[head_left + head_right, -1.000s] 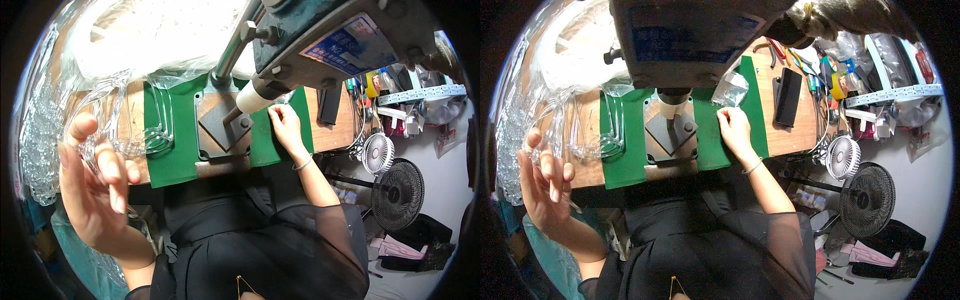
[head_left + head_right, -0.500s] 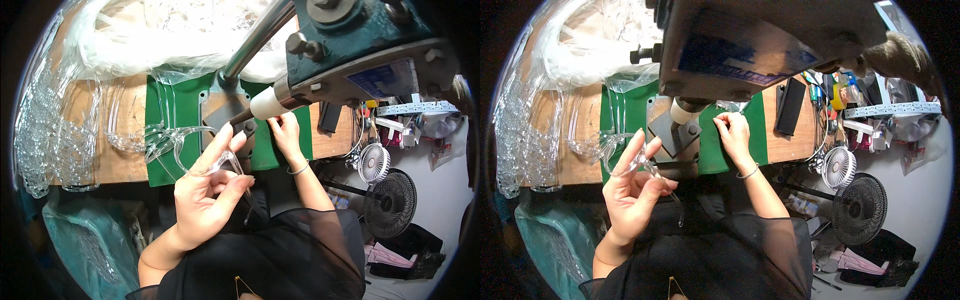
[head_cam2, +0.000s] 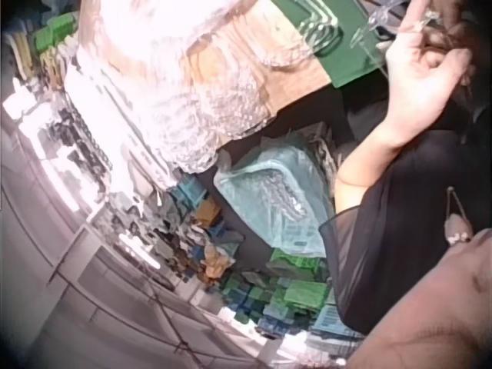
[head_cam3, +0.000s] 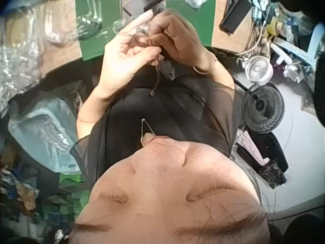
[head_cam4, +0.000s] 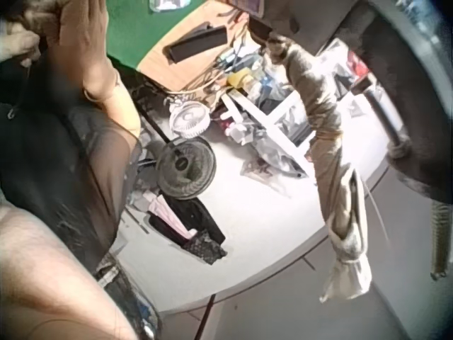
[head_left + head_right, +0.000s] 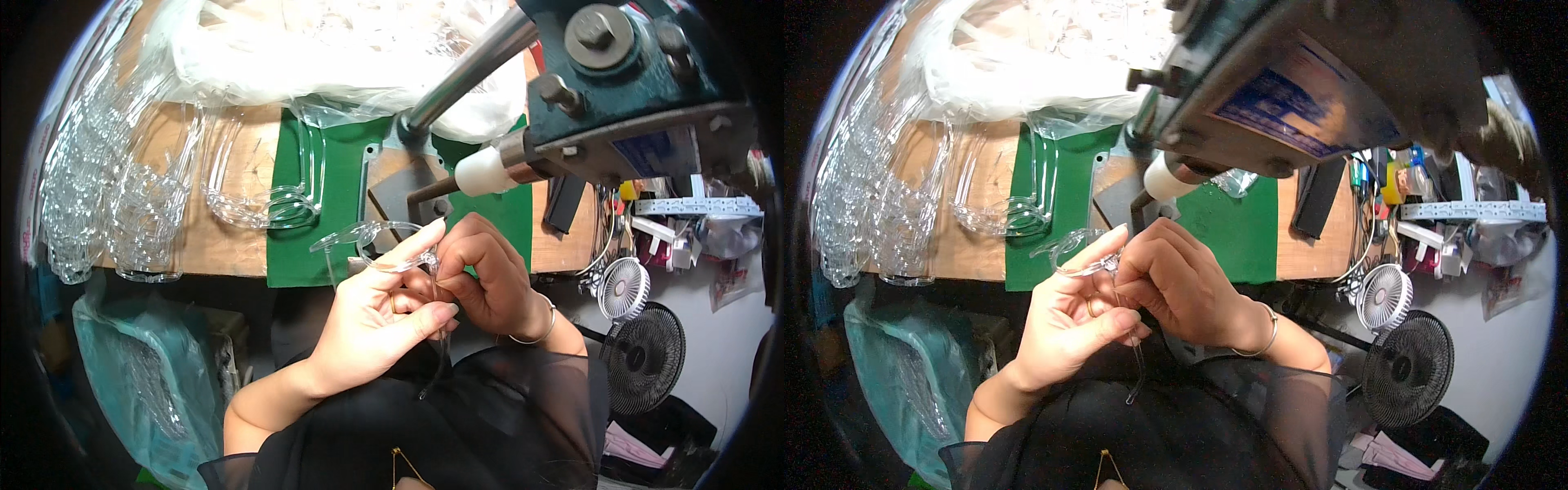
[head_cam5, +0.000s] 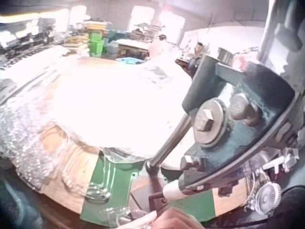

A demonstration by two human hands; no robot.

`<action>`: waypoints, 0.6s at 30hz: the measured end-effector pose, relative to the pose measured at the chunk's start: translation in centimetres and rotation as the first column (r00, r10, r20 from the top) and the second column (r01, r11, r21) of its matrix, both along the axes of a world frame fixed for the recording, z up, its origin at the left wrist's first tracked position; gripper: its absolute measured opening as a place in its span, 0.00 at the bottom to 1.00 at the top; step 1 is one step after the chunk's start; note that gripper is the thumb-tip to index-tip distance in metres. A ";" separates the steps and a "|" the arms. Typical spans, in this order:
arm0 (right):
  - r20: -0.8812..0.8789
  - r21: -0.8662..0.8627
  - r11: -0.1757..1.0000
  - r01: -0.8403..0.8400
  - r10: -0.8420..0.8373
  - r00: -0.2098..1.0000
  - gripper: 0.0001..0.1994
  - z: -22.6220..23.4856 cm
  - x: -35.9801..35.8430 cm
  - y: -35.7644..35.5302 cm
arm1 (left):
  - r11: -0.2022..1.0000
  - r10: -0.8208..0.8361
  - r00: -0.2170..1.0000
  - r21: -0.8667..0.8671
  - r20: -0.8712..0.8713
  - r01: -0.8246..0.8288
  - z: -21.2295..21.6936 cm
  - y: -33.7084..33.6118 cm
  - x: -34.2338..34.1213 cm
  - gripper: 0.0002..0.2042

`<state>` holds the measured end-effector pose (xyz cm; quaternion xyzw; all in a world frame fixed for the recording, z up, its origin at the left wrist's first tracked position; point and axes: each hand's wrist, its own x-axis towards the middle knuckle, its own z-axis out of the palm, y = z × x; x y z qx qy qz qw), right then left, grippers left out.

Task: The person repeatedly picks up clear safety glasses, places them on a vertical spindle of a machine, and removes them. The person handles the glasses one at a time, rotating them in hand and placing them on the table after each cycle.

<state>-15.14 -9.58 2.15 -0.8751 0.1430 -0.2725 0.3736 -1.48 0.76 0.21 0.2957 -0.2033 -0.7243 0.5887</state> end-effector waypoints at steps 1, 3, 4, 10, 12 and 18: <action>0.009 0.011 1.000 -0.018 0.017 1.000 0.07 -0.3 0.0 -0.1 | 1.000 0.026 1.000 0.006 0.011 -0.026 0.1 0.1 0.0 0.32; 0.045 0.021 1.000 -0.020 0.019 0.999 0.07 -0.6 0.1 0.1 | 1.000 0.009 1.000 0.014 -0.017 -0.009 0.1 0.3 0.2 0.32; 0.056 0.006 1.000 -0.030 0.029 0.998 0.06 -0.6 0.2 0.0 | 1.000 -0.001 1.000 0.019 -0.031 0.001 0.1 0.4 0.3 0.31; 0.113 0.084 0.993 -0.079 0.069 0.991 0.06 -0.6 -0.7 -0.6 | 0.995 -0.073 0.995 0.067 -0.071 0.078 0.6 0.6 0.4 0.31; 0.127 0.136 0.988 -0.076 0.059 0.990 0.06 -0.7 -0.9 -0.6 | 0.995 -0.085 0.996 0.055 -0.043 0.087 0.5 0.5 0.2 0.31; 0.150 0.259 0.961 -0.095 0.058 0.987 0.06 -0.8 -1.0 -0.6 | 0.999 -0.039 0.999 0.026 -0.005 0.039 0.5 0.7 -0.3 0.32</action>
